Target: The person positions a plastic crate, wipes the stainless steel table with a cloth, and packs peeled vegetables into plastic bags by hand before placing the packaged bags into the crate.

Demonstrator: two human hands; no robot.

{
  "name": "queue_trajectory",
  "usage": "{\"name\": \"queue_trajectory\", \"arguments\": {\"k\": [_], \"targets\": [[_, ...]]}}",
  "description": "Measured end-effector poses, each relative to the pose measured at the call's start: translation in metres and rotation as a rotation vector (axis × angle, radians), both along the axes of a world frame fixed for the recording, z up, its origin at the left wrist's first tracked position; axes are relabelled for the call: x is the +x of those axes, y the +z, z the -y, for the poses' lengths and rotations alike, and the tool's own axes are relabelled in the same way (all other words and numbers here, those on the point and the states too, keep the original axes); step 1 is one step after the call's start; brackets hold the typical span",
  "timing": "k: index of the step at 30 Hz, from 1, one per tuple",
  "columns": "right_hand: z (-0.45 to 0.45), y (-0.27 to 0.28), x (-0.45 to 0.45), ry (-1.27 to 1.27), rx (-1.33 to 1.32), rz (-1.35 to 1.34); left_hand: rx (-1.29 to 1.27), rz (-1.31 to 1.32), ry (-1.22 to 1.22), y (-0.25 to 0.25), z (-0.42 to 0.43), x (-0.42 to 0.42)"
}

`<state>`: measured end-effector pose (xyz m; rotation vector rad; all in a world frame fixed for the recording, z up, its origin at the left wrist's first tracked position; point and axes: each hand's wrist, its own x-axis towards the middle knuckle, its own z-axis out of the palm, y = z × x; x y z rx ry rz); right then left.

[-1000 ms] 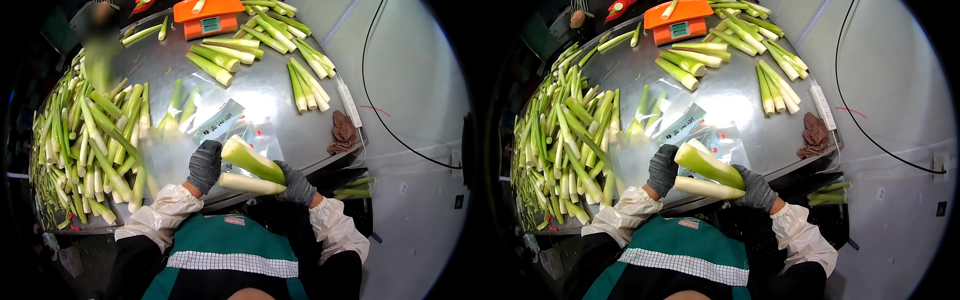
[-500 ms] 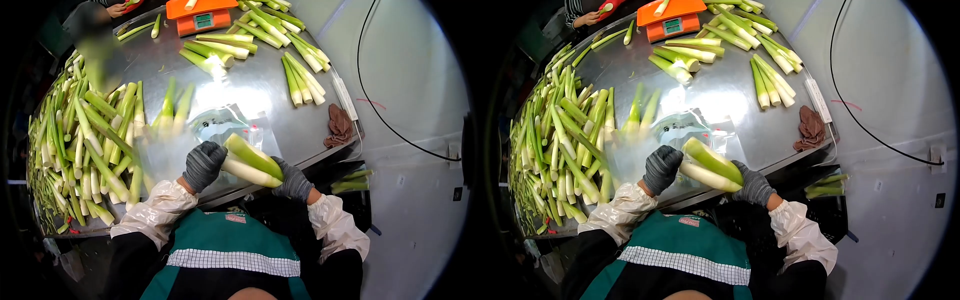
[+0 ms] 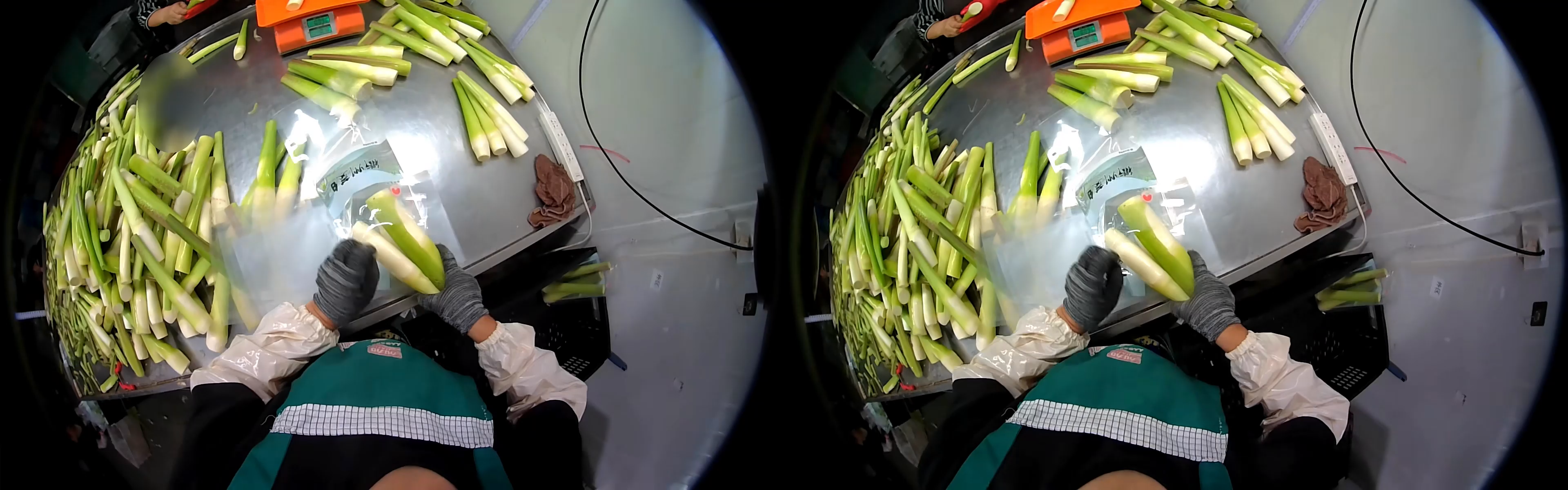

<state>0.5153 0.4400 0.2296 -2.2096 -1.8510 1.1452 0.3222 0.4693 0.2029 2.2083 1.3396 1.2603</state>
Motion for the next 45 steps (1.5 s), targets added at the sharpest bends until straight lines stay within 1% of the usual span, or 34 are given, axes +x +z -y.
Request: {"name": "queue_trajectory", "arguments": {"k": [1, 2, 3, 4, 5, 6, 7, 9, 10, 13, 14, 16, 17, 19, 20, 21, 23, 24, 25, 26, 27, 28, 29, 30, 32, 34, 35, 37, 38, 39, 41, 42, 44, 45], "targets": [[-0.002, -0.001, -0.001, -0.001, 0.004, 0.026, -0.029, 0.113, 0.082, 0.004, -0.007, 0.003], [-0.003, -0.004, 0.0, -0.001, 0.01, 0.028, -0.218, 0.112, 0.175, 0.008, -0.01, -0.003], [-0.001, -0.009, 0.001, -0.045, 0.03, -0.068, -0.341, 0.123, 0.273, 0.004, -0.017, -0.008], [0.001, -0.016, 0.002, -0.088, 0.05, -0.164, -0.653, 0.458, 0.327, -0.003, -0.025, -0.014], [0.003, -0.024, 0.004, -0.086, 0.05, -0.163, -0.961, 0.796, 0.372, -0.012, -0.031, -0.02], [0.004, -0.033, 0.008, -0.119, 0.08, -0.325, -1.184, 0.784, 0.426, -0.022, -0.035, -0.025], [0.004, -0.038, 0.01, -0.15, 0.11, -0.487, -1.179, 0.787, 0.428, -0.028, -0.037, -0.026], [0.004, -0.035, 0.007, -0.174, 0.101, -0.493, -1.665, 1.126, 0.145, -0.025, -0.038, -0.026], [0.005, -0.034, 0.006, -0.205, 0.091, -0.497, -1.574, 1.002, 0.182, -0.023, -0.039, -0.016], [0.01, -0.045, 0.003, -0.185, 0.14, -0.399, -1.475, 0.812, 0.067, -0.03, -0.039, -0.001], [0.011, -0.044, 0.002, -0.186, 0.138, -0.397, -1.478, 0.813, 0.065, -0.036, -0.037, 0.003], [0.013, -0.039, -0.003, -0.215, 0.143, -0.347, -1.333, 1.008, 0.186, -0.047, -0.034, 0.009], [0.013, -0.038, -0.005, -0.216, 0.146, -0.347, -1.332, 1.007, 0.183, -0.05, -0.03, 0.01], [0.015, -0.035, -0.009, -0.205, 0.249, -0.25, -1.001, 0.722, 0.106, -0.058, -0.017, 0.014], [0.014, -0.03, -0.011, -0.212, 0.246, -0.248, -0.864, 0.658, 0.003, -0.057, -0.009, 0.017], [0.009, -0.022, -0.014, -0.215, 0.218, -0.182, -0.869, 0.657, 0.001, -0.055, -0.007, 0.018], [0.007, -0.019, -0.018, -0.217, 0.195, -0.12, -0.64, 0.16, -0.047, -0.046, -0.007, 0.018], [0.006, -0.021, -0.019, -0.191, 0.279, -0.036, -0.55, -0.035, -0.078, -0.054, -0.017, 0.015], [0.007, -0.022, -0.019, -0.167, 0.357, 0.05, -0.549, -0.037, -0.08, -0.054, -0.022, 0.012], [0.005, -0.018, -0.019, -0.172, 0.358, 0.049, -0.556, -0.003, -0.09, -0.052, -0.027, 0.008], [0.003, -0.011, -0.019, -0.135, 0.32, 0.146, -0.566, 0.03, -0.101, -0.05, -0.03, 0.007], [0.0, -0.007, -0.018, -0.094, 0.283, 0.244, -0.802, 0.061, -0.088, -0.047, -0.032, 0.008], [-0.002, -0.007, -0.016, -0.097, 0.286, 0.244, -0.799, 0.059, -0.09, -0.035, -0.036, 0.009], [-0.003, -0.007, -0.016, -0.098, 0.315, 0.251, -0.86, 0.054, -0.139, -0.022, -0.039, 0.008], [-0.004, -0.006, -0.012, -0.103, 0.342, 0.259, -0.923, 0.047, -0.191, -0.016, -0.042, 0.008], [-0.006, -0.003, -0.005, -0.211, 0.215, -0.185, -0.902, 0.487, -0.335, -0.02, -0.046, 0.002], [-0.005, -0.01, -0.003, -0.209, 0.22, -0.184, -0.896, 0.488, -0.335, -0.021, -0.047, 0.001], [0.001, -0.032, 0.002, -0.275, 0.259, -0.577, -0.862, 0.576, -0.44, -0.029, -0.047, -0.002], [0.003, -0.03, -0.002, -0.322, 0.201, -0.7, -0.658, 0.351, -0.483, -0.031, -0.051, -0.004], [0.005, -0.034, -0.005, -0.326, 0.2, -0.698, -0.66, 0.352, -0.487, -0.032, -0.051, -0.005], [0.009, -0.04, -0.012, -0.361, 0.25, -0.701, -0.863, 0.165, -0.492, -0.027, -0.05, -0.008], [0.011, -0.038, -0.015, -0.324, 0.298, -0.535, -0.865, 0.167, -0.486, -0.031, -0.049, -0.009], [0.012, -0.028, -0.022, -0.337, 0.276, -0.481, -0.919, 0.465, -0.46, -0.035, -0.044, -0.01], [0.011, -0.025, -0.027, -0.356, 0.263, -0.423, -0.919, 0.462, -0.461, -0.032, -0.044, -0.008]]}}
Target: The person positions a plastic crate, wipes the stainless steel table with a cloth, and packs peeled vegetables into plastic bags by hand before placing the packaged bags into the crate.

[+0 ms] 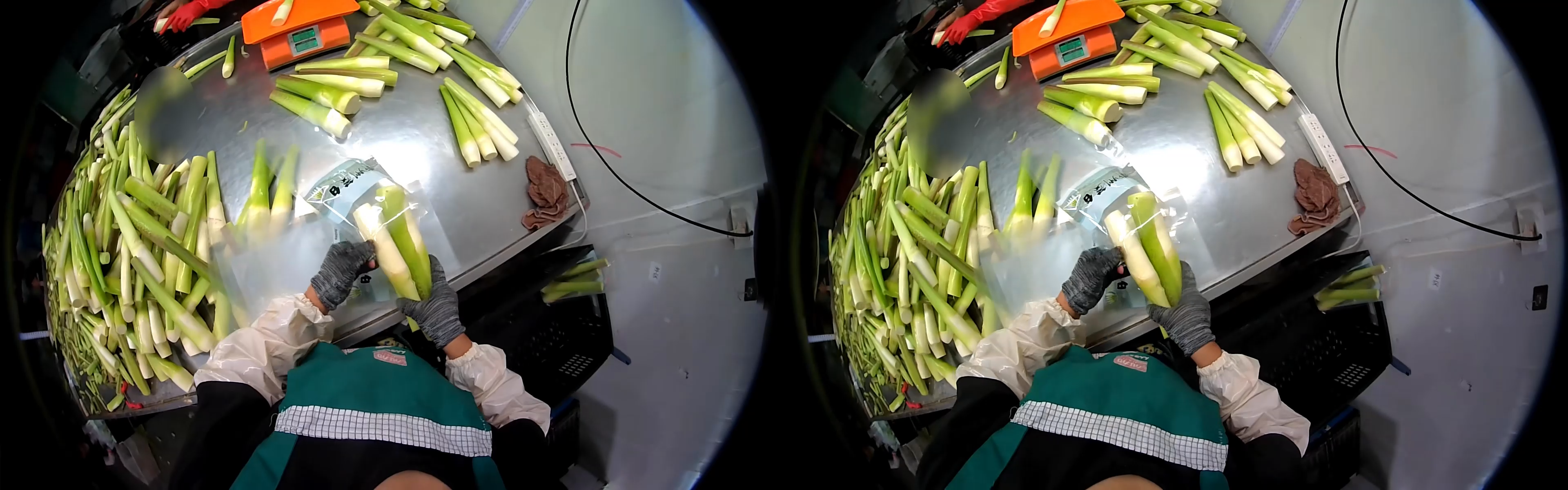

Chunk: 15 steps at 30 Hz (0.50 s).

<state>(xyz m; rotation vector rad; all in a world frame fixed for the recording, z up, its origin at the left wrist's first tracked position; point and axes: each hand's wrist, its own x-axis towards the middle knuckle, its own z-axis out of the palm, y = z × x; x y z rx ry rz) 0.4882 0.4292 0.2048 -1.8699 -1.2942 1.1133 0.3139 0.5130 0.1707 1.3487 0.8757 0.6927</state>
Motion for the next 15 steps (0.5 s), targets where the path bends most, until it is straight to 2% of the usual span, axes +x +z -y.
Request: {"name": "queue_trajectory", "arguments": {"k": [2, 3, 4, 7, 9, 10, 12, 14, 15], "targets": [[0.0, -0.007, -0.012, -0.007, -0.011, -0.028, -0.572, 0.397, 0.4, 0.009, 0.004, 0.013], [0.0, -0.008, -0.021, -0.012, -0.024, -0.053, -0.62, 0.313, 0.485, 0.01, 0.003, 0.019], [-0.003, -0.005, -0.032, -0.01, -0.026, -0.038, -0.623, 0.315, 0.485, 0.008, 0.001, 0.019], [-0.002, -0.009, -0.041, -0.004, -0.016, -0.019, -0.386, 0.051, 0.564, -0.014, -0.007, 0.016], [-0.005, -0.004, -0.03, 0.25, -0.107, 0.02, -0.339, -0.022, 0.574, -0.016, -0.006, 0.01], [-0.01, -0.001, -0.028, 0.249, -0.109, 0.02, -0.293, -0.093, 0.575, -0.018, -0.006, 0.009], [-0.02, 0.003, -0.025, 0.205, -0.304, 0.256, -0.218, -0.17, 0.569, -0.019, -0.002, 0.009], [-0.025, -0.013, -0.024, 0.191, -0.296, 0.259, -0.136, -0.351, 0.577, -0.015, 0.0, 0.01], [-0.026, -0.024, -0.023, 0.184, -0.239, 0.216, -0.138, -0.349, 0.576, -0.014, 0.002, 0.009]]}}
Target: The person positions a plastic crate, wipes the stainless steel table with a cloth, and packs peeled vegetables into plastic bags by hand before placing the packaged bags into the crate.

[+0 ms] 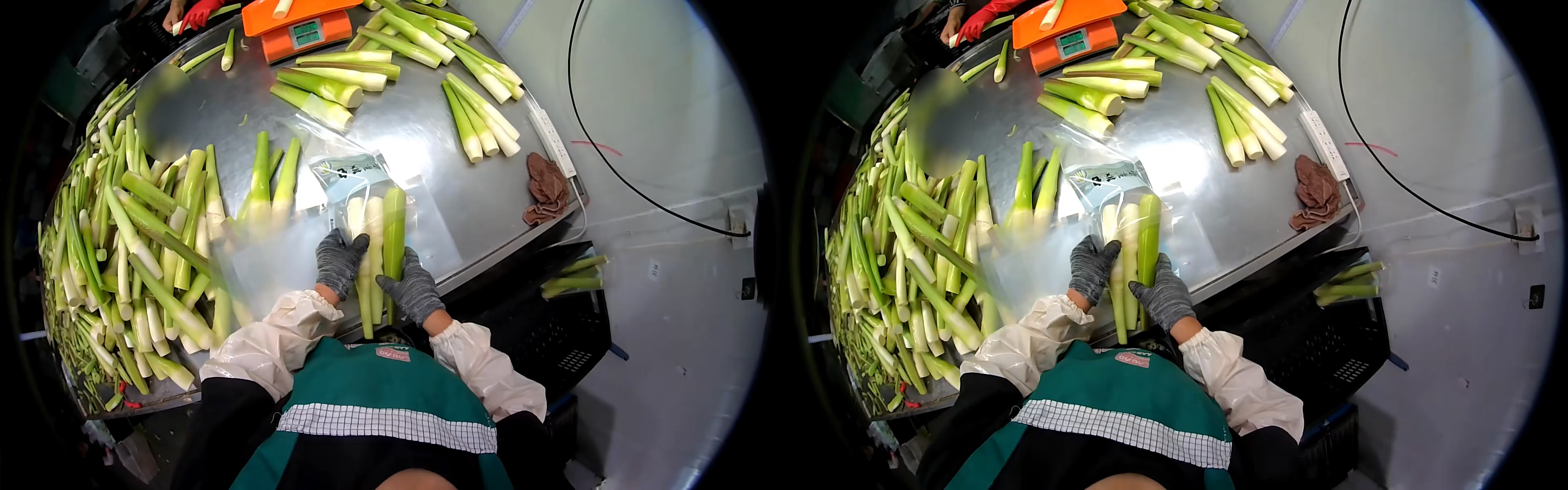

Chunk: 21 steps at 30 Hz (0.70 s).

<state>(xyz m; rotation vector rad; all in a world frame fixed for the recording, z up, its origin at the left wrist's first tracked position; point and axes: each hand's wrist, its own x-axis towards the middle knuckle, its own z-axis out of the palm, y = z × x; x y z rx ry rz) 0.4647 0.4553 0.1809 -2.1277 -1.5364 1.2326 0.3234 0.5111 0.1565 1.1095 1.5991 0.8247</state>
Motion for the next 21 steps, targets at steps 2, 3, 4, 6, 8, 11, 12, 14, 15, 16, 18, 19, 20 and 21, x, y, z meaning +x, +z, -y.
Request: {"name": "queue_trajectory", "arguments": {"k": [2, 3, 4, 6, 8, 11, 12, 14, 15, 16, 18, 19, 20, 21], "targets": [[-0.001, -0.01, 0.0, -0.003, 0.056, -0.048, 0.071, -0.015, -0.002, 0.001, 0.001, -0.004], [0.003, -0.013, 0.001, -0.058, 0.088, -0.055, 0.07, -0.016, 0.003, 0.002, 0.001, -0.007], [0.006, -0.015, 0.0, -0.113, 0.119, -0.063, 0.061, -0.119, -0.056, 0.004, 0.002, -0.012], [0.012, -0.001, 0.003, -0.103, 0.107, 0.023, 0.05, -0.229, -0.113, 0.005, 0.002, -0.02], [0.022, 0.023, 0.009, -0.062, 0.135, 0.126, 0.128, -0.362, -0.219, 0.006, 0.005, -0.026], [0.04, 0.04, 0.02, 0.053, 0.223, 0.198, 0.135, -0.529, -0.382, 0.015, 0.008, -0.034], [0.05, 0.034, 0.023, 0.054, 0.372, 0.261, 0.129, -0.531, -0.392, 0.02, 0.011, -0.036], [0.064, 0.044, 0.03, 0.079, 0.308, 0.296, 0.333, -0.721, -0.418, 0.034, 0.017, -0.039], [0.07, 0.05, 0.033, 0.114, 0.252, 0.332, 0.323, -0.723, -0.427, 0.04, 0.019, -0.04], [0.078, 0.051, 0.036, 0.137, 0.283, 0.365, 0.426, -0.634, -0.378, 0.046, 0.021, -0.04], [0.091, 0.055, 0.045, 0.183, 0.362, 0.338, 0.481, -0.432, -0.313, 0.061, 0.026, -0.035], [0.096, 0.055, 0.049, 0.233, 0.452, 0.318, 0.475, -0.433, -0.32, 0.07, 0.028, -0.032], [0.1, 0.053, 0.053, 0.27, 0.546, 0.324, 0.402, -0.223, -0.38, 0.079, 0.028, -0.028], [0.103, 0.055, 0.053, 0.264, 0.541, 0.323, 0.327, -0.013, -0.436, 0.083, 0.027, -0.025]]}}
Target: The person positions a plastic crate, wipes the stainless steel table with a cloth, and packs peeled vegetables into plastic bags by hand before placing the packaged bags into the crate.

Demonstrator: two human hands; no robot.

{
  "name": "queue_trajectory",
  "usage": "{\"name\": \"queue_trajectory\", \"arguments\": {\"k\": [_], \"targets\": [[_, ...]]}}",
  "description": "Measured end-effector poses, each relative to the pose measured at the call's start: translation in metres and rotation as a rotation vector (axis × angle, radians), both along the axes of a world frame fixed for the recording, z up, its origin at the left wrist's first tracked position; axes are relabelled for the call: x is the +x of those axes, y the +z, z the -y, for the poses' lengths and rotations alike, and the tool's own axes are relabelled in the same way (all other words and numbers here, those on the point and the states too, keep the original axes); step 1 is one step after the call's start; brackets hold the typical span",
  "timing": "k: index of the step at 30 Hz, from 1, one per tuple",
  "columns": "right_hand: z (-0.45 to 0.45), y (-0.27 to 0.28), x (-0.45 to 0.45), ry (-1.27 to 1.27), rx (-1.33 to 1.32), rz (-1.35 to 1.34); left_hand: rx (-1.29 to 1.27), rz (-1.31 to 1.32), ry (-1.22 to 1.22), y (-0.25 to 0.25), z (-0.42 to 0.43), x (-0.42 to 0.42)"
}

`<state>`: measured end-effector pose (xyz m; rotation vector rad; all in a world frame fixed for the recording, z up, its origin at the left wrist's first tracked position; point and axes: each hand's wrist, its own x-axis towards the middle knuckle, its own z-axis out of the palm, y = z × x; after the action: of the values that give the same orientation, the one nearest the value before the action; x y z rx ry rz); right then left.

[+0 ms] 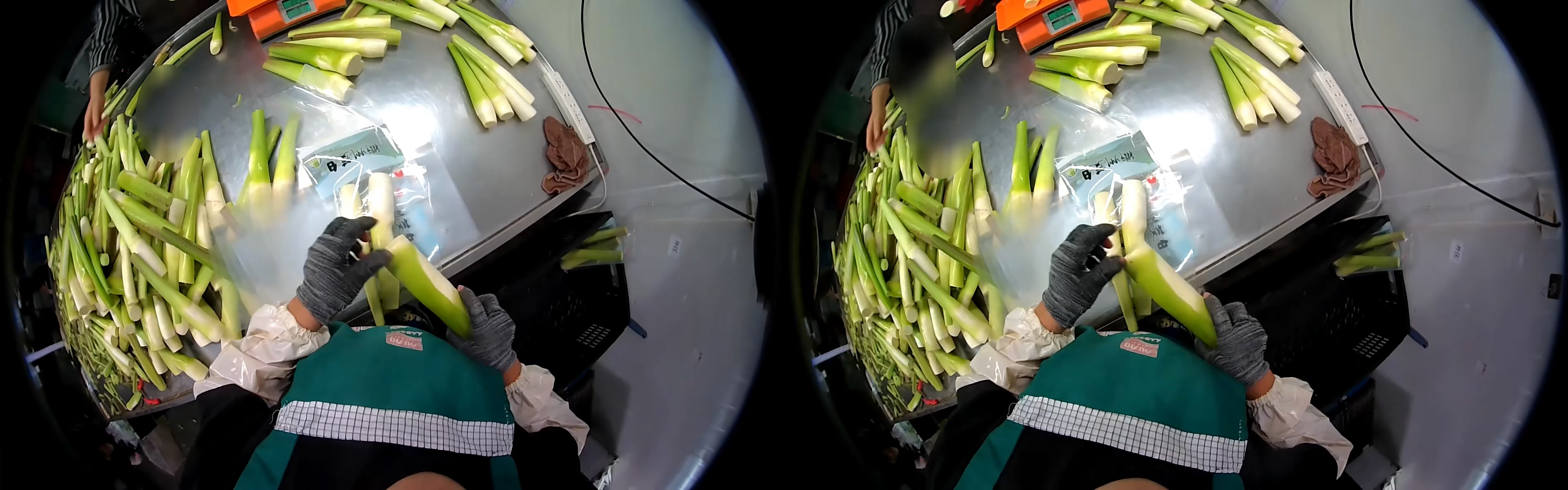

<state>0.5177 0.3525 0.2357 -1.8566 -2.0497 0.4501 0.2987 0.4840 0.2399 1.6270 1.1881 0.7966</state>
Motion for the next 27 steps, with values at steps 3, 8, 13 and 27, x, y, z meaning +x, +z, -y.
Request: {"name": "queue_trajectory", "arguments": {"k": [3, 8, 13, 27], "targets": [[0.006, 0.005, 0.002, -0.019, 0.024, 0.018, 0.071, 0.04, -0.14, 0.004, -0.001, 0.01], [0.019, 0.002, 0.008, -0.068, 0.167, -0.001, 0.199, 0.098, -0.219, 0.006, 0.0, 0.027], [0.029, 0.009, 0.01, -0.131, 0.181, 0.034, 0.314, 0.069, -0.135, 0.011, 0.006, 0.045], [0.017, -0.012, 0.036, -0.178, 0.206, -0.037, 0.517, -0.769, 1.111, 0.005, 0.165, -0.357]]}}
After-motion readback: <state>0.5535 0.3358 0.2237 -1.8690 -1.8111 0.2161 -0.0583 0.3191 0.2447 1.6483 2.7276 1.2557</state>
